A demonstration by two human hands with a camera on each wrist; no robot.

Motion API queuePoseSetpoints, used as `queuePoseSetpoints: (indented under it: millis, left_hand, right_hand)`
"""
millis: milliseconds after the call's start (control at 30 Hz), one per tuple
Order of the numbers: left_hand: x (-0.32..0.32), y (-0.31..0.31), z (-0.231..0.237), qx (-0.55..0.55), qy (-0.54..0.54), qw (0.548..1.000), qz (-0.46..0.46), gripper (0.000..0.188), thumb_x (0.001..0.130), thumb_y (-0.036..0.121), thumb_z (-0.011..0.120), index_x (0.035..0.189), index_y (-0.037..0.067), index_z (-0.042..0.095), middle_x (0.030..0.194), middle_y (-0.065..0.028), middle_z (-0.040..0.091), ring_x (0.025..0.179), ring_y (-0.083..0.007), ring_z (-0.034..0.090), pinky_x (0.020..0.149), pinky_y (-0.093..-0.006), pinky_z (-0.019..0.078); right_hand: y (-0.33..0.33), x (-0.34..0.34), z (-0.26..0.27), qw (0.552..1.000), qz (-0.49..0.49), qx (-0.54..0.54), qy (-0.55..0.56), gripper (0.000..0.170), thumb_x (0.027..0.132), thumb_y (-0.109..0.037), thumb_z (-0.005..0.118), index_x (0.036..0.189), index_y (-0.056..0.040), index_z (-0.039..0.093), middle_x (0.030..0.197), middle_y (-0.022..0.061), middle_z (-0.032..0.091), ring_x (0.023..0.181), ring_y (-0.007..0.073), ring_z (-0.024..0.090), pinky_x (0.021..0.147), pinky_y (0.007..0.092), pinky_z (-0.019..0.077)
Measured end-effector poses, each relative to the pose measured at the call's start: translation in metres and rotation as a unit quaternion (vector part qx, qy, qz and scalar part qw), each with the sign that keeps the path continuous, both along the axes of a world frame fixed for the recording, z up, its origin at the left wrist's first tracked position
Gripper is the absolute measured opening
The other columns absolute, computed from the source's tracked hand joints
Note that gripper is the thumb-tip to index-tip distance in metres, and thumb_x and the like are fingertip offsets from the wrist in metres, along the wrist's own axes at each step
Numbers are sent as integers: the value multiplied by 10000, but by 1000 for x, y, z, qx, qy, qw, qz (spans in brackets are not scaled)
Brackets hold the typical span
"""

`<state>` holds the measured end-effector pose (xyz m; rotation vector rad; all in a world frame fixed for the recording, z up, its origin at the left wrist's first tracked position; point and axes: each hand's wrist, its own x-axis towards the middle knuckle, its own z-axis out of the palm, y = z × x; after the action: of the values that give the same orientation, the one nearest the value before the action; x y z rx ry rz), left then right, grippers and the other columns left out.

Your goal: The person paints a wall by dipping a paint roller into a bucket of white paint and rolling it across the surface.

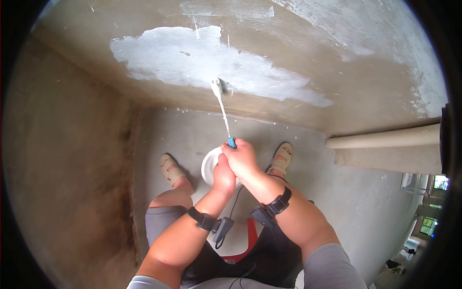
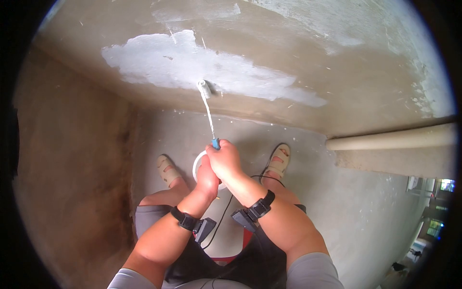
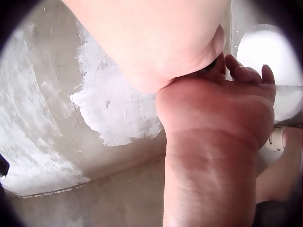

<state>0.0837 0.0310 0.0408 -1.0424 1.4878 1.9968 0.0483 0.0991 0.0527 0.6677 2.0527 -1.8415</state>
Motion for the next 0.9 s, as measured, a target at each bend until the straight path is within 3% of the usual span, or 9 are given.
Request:
queuePoseSetpoints:
  millis: [167, 233, 433, 667, 733, 900]
  left_hand:
    - [4, 3, -13, -11, 8, 1000, -22, 404, 1058, 422, 319, 1024, 111, 575, 820, -3, 593, 635, -104, 502, 528, -280, 382]
    - [4, 4, -15, -29, 10, 998, -59, 401, 1057, 421, 328, 1005, 114, 580, 798, -4, 585, 625, -105, 485, 524, -285, 360]
    - [4, 21, 2, -35, 32, 999, -21, 446, 1053, 429, 337, 973, 75, 596, 804, -23, 592, 649, -121, 489, 554, -312, 375]
    - [3, 25, 11, -25, 5, 999, -45, 486, 1053, 437, 326, 1008, 47, 613, 849, -54, 615, 731, -131, 526, 614, -324, 412]
    - [4, 28, 7, -36, -4, 997, -64, 541, 1047, 440, 327, 1075, 2, 644, 951, -101, 660, 844, -167, 583, 718, -337, 458]
    - [7, 36, 9, -48, 0, 993, -112, 610, 1042, 447, 325, 1171, -59, 640, 1117, -156, 678, 1023, -213, 611, 885, -346, 462]
  right_hand:
    - [6, 3, -12, 1000, -3, 9, 11, 164, 895, -115, 712, 947, 28, 652, 822, 55, 657, 738, 122, 586, 679, 302, 498]
    - [10, 4, -14, 1000, -2, 6, 26, 229, 904, -181, 697, 959, 38, 660, 817, 129, 698, 743, 196, 660, 698, 364, 525]
    - [18, 6, -8, 999, -23, -22, 4, 204, 908, -161, 695, 951, 35, 658, 786, 84, 673, 710, 153, 615, 665, 340, 509]
    - [28, 9, -6, 999, -26, -22, 4, 194, 907, -155, 696, 947, 31, 659, 773, 77, 666, 691, 144, 603, 646, 338, 502]
    - [33, 11, -10, 1000, -25, -1, 19, 196, 904, -158, 698, 945, 31, 662, 782, 84, 675, 696, 146, 609, 650, 336, 504]
    - [50, 17, -15, 1000, -22, 0, 5, 187, 905, -142, 702, 962, 31, 659, 818, 75, 672, 733, 139, 606, 683, 316, 505]
